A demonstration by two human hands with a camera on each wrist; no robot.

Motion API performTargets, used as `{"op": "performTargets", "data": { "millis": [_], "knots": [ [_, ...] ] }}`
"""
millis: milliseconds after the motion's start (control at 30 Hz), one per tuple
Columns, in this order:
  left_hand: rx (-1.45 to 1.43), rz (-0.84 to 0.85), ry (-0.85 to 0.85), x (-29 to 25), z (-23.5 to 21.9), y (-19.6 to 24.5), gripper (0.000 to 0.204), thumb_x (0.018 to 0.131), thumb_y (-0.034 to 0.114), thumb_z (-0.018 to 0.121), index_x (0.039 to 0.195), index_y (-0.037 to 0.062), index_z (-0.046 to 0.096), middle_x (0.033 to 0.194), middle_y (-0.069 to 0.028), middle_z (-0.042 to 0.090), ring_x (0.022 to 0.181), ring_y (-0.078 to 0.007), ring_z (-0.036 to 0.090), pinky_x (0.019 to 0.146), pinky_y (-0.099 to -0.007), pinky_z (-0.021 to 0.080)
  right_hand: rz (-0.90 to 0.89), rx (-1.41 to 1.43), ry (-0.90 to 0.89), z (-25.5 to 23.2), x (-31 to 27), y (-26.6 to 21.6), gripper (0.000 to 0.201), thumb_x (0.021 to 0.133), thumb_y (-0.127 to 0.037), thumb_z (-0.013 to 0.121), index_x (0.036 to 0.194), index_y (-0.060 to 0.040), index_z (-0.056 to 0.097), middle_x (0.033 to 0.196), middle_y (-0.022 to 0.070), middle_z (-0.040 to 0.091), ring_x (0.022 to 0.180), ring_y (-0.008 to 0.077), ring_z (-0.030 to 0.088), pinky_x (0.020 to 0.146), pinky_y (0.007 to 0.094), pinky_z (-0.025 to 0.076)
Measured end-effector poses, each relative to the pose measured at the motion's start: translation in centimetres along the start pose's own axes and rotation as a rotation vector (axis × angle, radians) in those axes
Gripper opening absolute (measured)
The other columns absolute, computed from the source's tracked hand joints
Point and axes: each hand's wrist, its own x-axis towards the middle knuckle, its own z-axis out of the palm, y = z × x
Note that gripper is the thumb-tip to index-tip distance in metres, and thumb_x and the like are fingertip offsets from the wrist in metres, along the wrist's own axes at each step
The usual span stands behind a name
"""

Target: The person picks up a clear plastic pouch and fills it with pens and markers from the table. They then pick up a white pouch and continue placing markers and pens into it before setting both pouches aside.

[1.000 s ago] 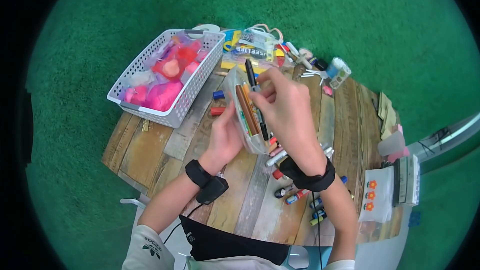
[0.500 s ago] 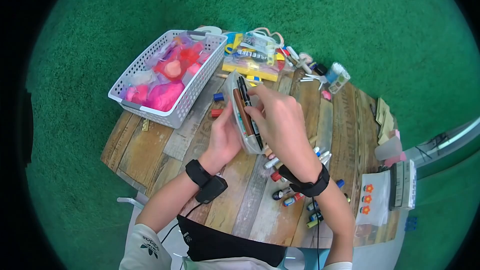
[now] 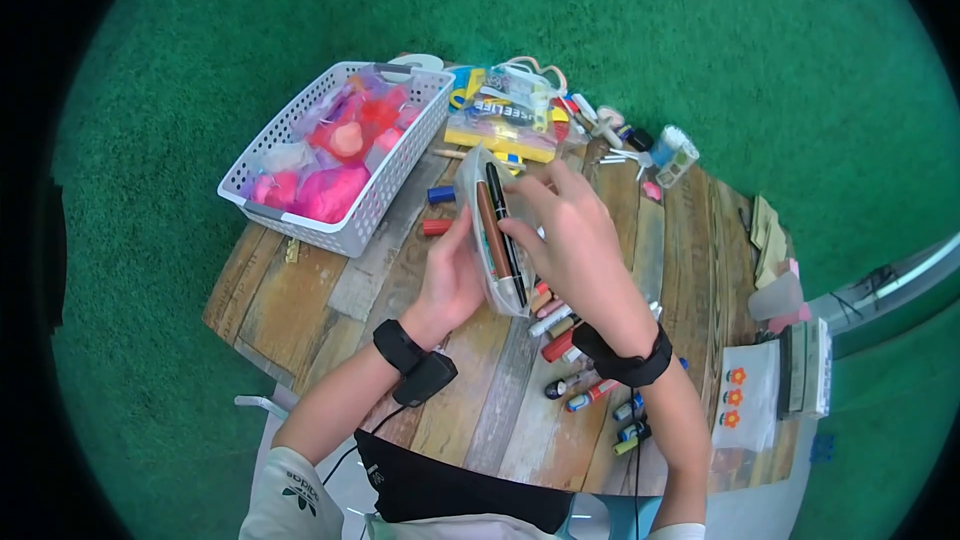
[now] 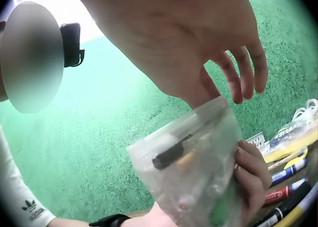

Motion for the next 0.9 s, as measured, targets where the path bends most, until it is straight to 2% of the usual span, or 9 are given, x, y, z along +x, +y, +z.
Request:
{"op": "performTargets", "data": {
  "millis": [167,233,333,367,500,567,600,667,900],
  "knots": [
    [0.012,0.010,0.009,0.1,0.5,0.1,0.041,0.100,0.040,0.049,0.130,0.0127,0.051,0.117,-0.0032,0.060,0.108,-0.0181,0.058,0.094,-0.0398,0.046,-0.012,-0.017,0.017,0.0,-0.1,0.4,0.032,0.076,-0.006,0.074,0.106,-0.0023,0.064,0.096,0.0165,0.058,0.084,0.0358,0.061,0.073,0.0431,0.049],
    [0.052,0.064,0.013,0.2,0.4,0.2,0.044,0.100,0.041,0.047,0.132,0.0111,0.050,0.120,-0.0062,0.060,0.109,-0.0217,0.058,0.096,-0.0414,0.046,-0.002,0.019,0.156,-0.7,-0.1,0.3,0.022,0.078,-0.009,0.073,0.097,-0.0012,0.065,0.093,0.0160,0.059,0.079,0.0359,0.061,0.069,0.0418,0.049],
    [0.012,0.068,0.041,0.7,0.2,0.8,0.049,0.099,0.043,0.047,0.136,0.0100,0.048,0.126,-0.0091,0.058,0.113,-0.0255,0.058,0.100,-0.0428,0.045,0.014,-0.096,0.192,-3.0,-0.9,1.6,0.017,0.082,-0.014,0.071,0.086,0.0006,0.063,0.085,0.0160,0.058,0.072,0.0364,0.060,0.064,0.0420,0.047],
    [0.010,0.067,0.054,0.8,0.0,1.1,0.052,0.098,0.045,0.047,0.138,0.0110,0.046,0.130,-0.0108,0.057,0.116,-0.0284,0.057,0.102,-0.0443,0.045,0.059,-0.181,0.151,-3.9,-1.5,2.3,0.021,0.085,-0.017,0.068,0.079,0.0016,0.061,0.079,0.0169,0.056,0.069,0.0373,0.058,0.062,0.0438,0.045],
    [0.002,0.085,0.075,0.8,0.0,1.3,0.050,0.098,0.044,0.047,0.138,0.0140,0.047,0.130,-0.0108,0.057,0.114,-0.0271,0.058,0.100,-0.0454,0.046,0.085,-0.251,-0.004,-5.5,-4.9,6.3,0.012,0.084,-0.012,0.065,0.082,-0.0005,0.062,0.082,0.0176,0.058,0.076,0.0371,0.059,0.065,0.0457,0.046],
    [0.020,0.106,0.108,0.9,0.1,1.0,0.052,0.098,0.046,0.048,0.137,0.0132,0.047,0.128,-0.0105,0.058,0.112,-0.0277,0.058,0.096,-0.0448,0.049,0.118,-0.231,-0.185,-5.4,-7.2,7.9,0.007,0.082,-0.008,0.064,0.086,-0.0025,0.062,0.085,0.0154,0.059,0.081,0.0367,0.060,0.069,0.0457,0.047],
    [0.015,0.097,0.109,0.9,-0.3,1.0,0.052,0.098,0.046,0.048,0.137,0.0132,0.047,0.128,-0.0105,0.058,0.112,-0.0277,0.058,0.096,-0.0448,0.049,0.126,-0.235,-0.189,-5.4,-8.3,8.7,0.007,0.082,-0.008,0.064,0.086,-0.0025,0.062,0.085,0.0154,0.059,0.081,0.0367,0.060,0.069,0.0457,0.047],
    [0.024,0.063,0.095,1.0,-1.0,0.8,0.051,0.098,0.046,0.048,0.136,0.0126,0.048,0.127,-0.0101,0.058,0.111,-0.0280,0.059,0.093,-0.0438,0.050,0.152,-0.163,-0.422,-5.4,-10.4,10.3,0.011,0.080,-0.003,0.065,0.091,-0.0010,0.062,0.086,0.0143,0.057,0.081,0.0359,0.060,0.070,0.0435,0.047],
    [0.036,0.060,0.117,1.0,-0.8,0.7,0.050,0.098,0.047,0.045,0.136,0.0133,0.048,0.123,-0.0111,0.060,0.106,-0.0300,0.062,0.080,-0.0493,0.055,0.265,-0.181,-0.469,-6.6,-13.6,11.6,0.010,0.079,-0.001,0.065,0.089,-0.0003,0.063,0.087,0.0141,0.059,0.083,0.0351,0.061,0.071,0.0422,0.048]
  ]
}}
